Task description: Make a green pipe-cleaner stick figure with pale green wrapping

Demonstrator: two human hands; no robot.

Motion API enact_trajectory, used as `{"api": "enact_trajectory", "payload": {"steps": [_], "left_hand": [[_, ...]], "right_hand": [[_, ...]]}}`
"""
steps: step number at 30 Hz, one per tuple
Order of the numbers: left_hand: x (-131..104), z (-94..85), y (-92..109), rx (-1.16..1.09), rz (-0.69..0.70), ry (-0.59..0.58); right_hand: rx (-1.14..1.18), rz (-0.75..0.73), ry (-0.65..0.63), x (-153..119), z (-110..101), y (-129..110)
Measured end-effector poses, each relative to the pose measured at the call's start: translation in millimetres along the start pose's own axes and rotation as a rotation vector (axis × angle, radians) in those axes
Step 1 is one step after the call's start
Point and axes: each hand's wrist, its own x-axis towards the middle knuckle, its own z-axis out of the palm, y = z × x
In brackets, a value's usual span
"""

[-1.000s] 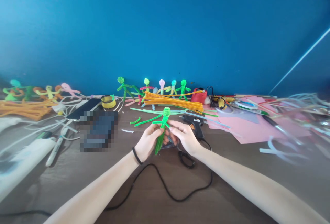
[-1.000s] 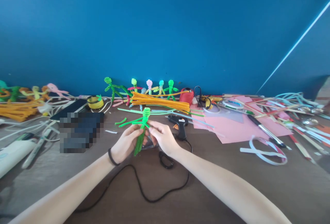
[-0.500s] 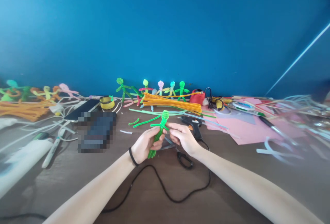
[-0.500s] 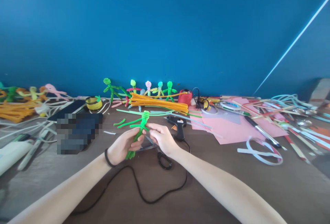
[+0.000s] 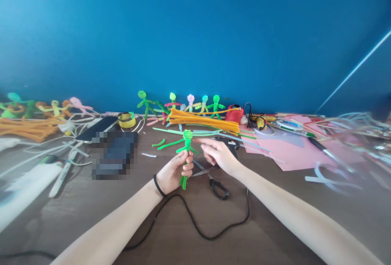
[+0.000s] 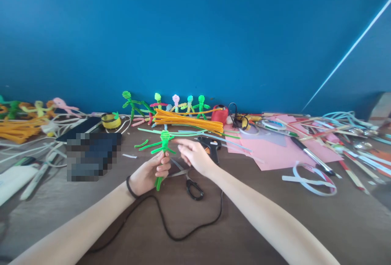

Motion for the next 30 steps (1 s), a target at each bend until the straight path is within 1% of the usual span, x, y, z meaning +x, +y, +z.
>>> {"api": "enact_trajectory", "payload": {"steps": [3,6,8,9,10,12,14,16,19,25,27,30], "left_hand": [[2,-2.8,1,-0.072,-0.023,0.0],[3,-4.5,1,-0.114,-0.035,-0.011],[3,-5.3,1,-0.129,-0.039,-0.019],[3,-5.7,1,-0.132,-0.04,-0.024],[3,-6.1,1,-0.133,-0.04,-0.028],[4,-7.1,1,-0.131,-0.039,-0.035],[4,-7.9,2,-0.129,-0.036,-0.039],[4,-8.4,2,-0.127,-0.034,-0.035],[3,-8.5,2,-0.125,-0.028,-0.025],[4,-6.4,1,-0.11,-0.016,-0.016],[4,-4.9,1,-0.1,-0.015,-0.004],[4,-3.7,2,-0.087,-0.018,0.008]], "right_hand": [[-0.032,-0.038,0.085,8,-22,-7],[-0.097,-0.044,0.219,17,-50,-11],[-0.243,-0.015,0.295,24,-70,-8],[-0.367,0.029,0.329,28,-79,-5],[-0.513,0.095,0.342,32,-87,-2],[-0.603,0.142,0.34,39,-101,6],[-0.68,0.157,0.332,44,-110,11],[-0.749,0.177,0.314,47,-115,14],[-0.832,0.204,0.254,46,-119,16],[-0.951,0.191,0.116,41,-118,23],[-1.001,0.179,0.113,40,-116,23],[-1.088,0.168,0.167,40,-113,22]]}}
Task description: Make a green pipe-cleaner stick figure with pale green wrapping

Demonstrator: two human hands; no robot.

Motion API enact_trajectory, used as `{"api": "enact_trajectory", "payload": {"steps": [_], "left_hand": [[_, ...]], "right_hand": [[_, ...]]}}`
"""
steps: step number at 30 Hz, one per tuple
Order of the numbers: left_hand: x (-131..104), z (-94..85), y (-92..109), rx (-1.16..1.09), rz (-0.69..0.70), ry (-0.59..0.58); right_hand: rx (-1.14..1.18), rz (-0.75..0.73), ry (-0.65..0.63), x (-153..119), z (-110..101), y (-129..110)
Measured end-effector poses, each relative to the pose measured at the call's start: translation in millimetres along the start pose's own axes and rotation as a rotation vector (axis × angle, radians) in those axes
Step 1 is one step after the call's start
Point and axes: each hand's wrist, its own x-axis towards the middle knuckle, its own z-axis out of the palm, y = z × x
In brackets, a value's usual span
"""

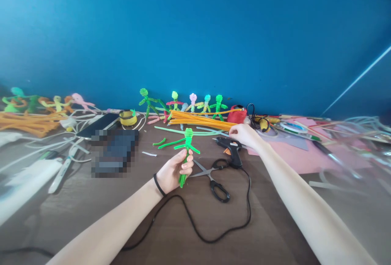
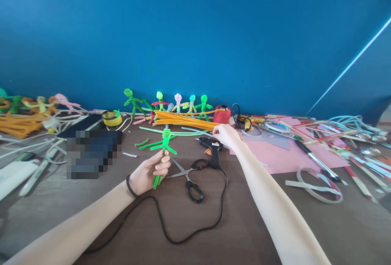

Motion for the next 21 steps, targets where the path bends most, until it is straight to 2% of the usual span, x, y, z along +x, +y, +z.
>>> {"api": "enact_trajectory", "payload": {"steps": [6,12,14,17,21], "left_hand": [[0,-1.2,0,0.01,0.007,0.005],[-1,-2.2,-1,0.015,0.017,-0.007],[-1,-2.0,-1,0.014,0.013,-0.009],[-1,-0.8,-1,0.016,0.02,-0.003],[-1,-0.1,-1,0.028,0.029,0.02]], "right_hand": [[-0.09,0.027,0.121,0,1,-5],[-0.044,-0.083,0.129,6,6,-19],[-0.021,-0.141,0.112,10,6,-31],[-0.002,-0.243,0.015,19,10,-55],[-0.024,-0.323,-0.092,34,23,-85]]}}
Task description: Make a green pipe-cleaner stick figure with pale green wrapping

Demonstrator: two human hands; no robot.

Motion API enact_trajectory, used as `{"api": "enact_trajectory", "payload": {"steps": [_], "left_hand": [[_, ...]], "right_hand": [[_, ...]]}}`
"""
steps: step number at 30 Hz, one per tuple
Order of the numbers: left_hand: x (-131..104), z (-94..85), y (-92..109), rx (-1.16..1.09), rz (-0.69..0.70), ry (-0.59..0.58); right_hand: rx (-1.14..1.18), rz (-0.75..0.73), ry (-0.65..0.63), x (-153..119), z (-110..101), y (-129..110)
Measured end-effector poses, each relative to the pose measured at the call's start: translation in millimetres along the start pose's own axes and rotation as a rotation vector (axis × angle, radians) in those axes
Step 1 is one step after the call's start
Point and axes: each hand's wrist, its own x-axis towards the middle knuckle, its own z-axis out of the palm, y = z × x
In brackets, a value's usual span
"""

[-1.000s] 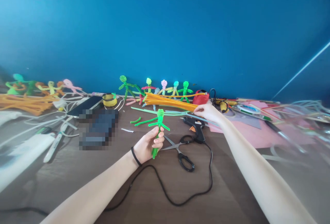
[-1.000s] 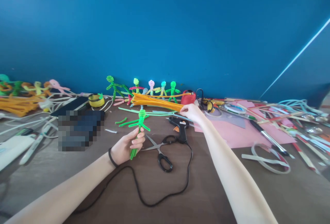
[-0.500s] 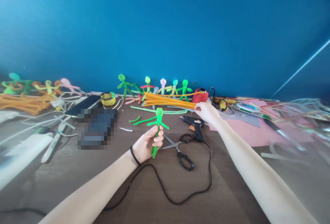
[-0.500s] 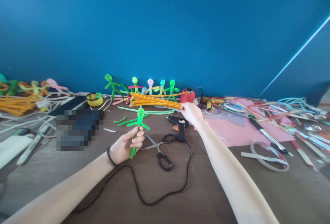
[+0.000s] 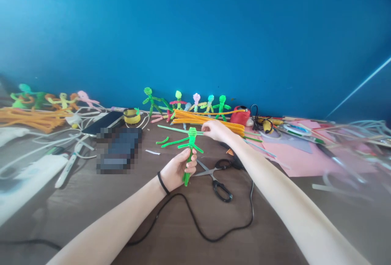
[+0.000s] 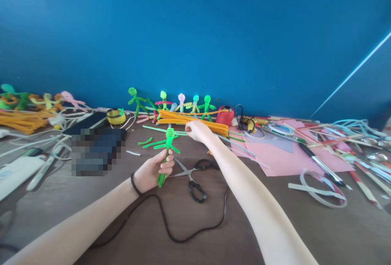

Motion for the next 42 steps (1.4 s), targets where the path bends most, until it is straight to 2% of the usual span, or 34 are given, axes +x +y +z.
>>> {"api": "enact_trajectory", "payload": {"steps": [5,11,16,21,23,26,30,36,39,42], "left_hand": [[1,-1.7,1,-0.002,-0.005,-0.009],[1,-2.4,1,0.0,-0.015,-0.006],[1,-3.6,1,0.002,-0.009,-0.007],[1,-3.8,1,0.008,-0.002,-0.022],[1,-4.0,1,0.005,-0.005,-0.021],[2,-4.9,1,0.006,-0.014,-0.02],[2,-5.1,1,0.002,-0.008,-0.02],[0,-3.7,1,-0.024,-0.011,-0.028],[0,-3.6,2,-0.036,-0.017,-0.029],[-1,-2.8,3,-0.065,-0.033,-0.022]], "right_hand": [[-0.057,-0.012,-0.046,17,13,-14],[-0.058,0.019,0.003,18,15,-15],[0.006,0.035,0.145,13,-8,-24],[0.214,-0.064,0.356,-6,-43,-28],[0.277,-0.028,0.308,-17,-52,-25],[0.303,0.056,0.158,-36,-55,-17],[0.333,0.171,-0.078,-59,-46,-8],[0.272,0.181,-0.373,-94,-37,-4],[0.152,0.171,-0.427,-106,-41,-5],[0.016,0.172,-0.359,-109,-48,-13]]}}
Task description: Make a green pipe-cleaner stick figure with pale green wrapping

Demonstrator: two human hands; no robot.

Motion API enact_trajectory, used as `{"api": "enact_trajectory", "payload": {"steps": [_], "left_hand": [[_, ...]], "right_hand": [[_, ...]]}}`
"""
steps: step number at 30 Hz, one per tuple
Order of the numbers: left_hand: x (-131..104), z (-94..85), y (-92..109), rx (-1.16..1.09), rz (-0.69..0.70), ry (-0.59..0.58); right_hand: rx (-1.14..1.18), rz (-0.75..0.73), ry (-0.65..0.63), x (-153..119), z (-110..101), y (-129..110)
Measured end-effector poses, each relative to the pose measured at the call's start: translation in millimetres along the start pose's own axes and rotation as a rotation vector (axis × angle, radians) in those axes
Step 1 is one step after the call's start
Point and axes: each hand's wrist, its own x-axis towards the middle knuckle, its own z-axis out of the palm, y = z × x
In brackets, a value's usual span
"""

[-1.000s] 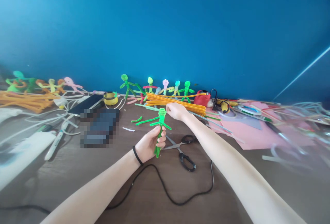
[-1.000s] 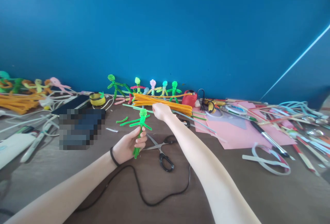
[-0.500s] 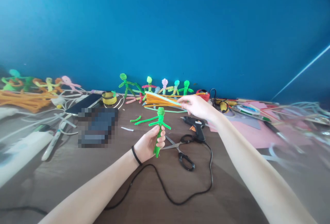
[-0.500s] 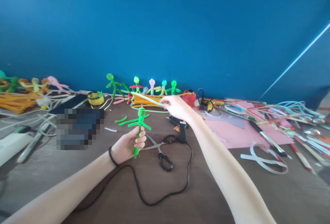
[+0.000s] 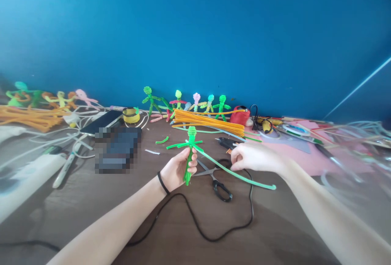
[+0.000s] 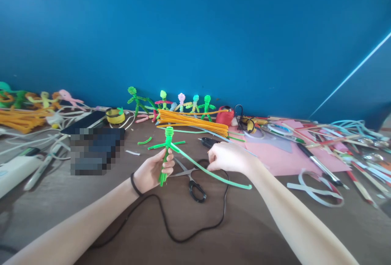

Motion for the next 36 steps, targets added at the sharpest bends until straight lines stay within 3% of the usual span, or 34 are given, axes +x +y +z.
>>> {"api": "enact_trajectory", "payload": {"steps": [3,6,13,17,23,25,27,31,36], "left_hand": [[0,0.9,0,-0.028,-0.009,0.013],[1,0.0,0,-0.038,0.002,0.027],[5,-2.4,1,-0.022,0.061,0.071],[5,-0.1,1,0.001,0.078,0.128],[6,1.5,-4,0.21,0.223,0.108],[7,3.8,-4,0.299,0.28,0.124],[8,6.8,-3,0.372,0.328,0.146],[7,11.3,0,0.475,0.394,0.188],[7,12.4,-1,0.476,0.379,0.205]], "right_hand": [[-0.047,0.007,0.161,4,-1,-18],[-0.061,-0.052,0.284,19,12,-39],[-0.085,-0.062,0.355,52,60,-56],[0.206,-0.083,0.413,51,59,-47],[0.653,-0.102,0.575,34,48,-39],[0.794,-0.149,0.553,28,45,-39],[0.894,-0.227,0.451,22,44,-40],[0.903,-0.309,0.257,18,49,-41],[0.871,-0.293,0.291,23,60,-41]]}}
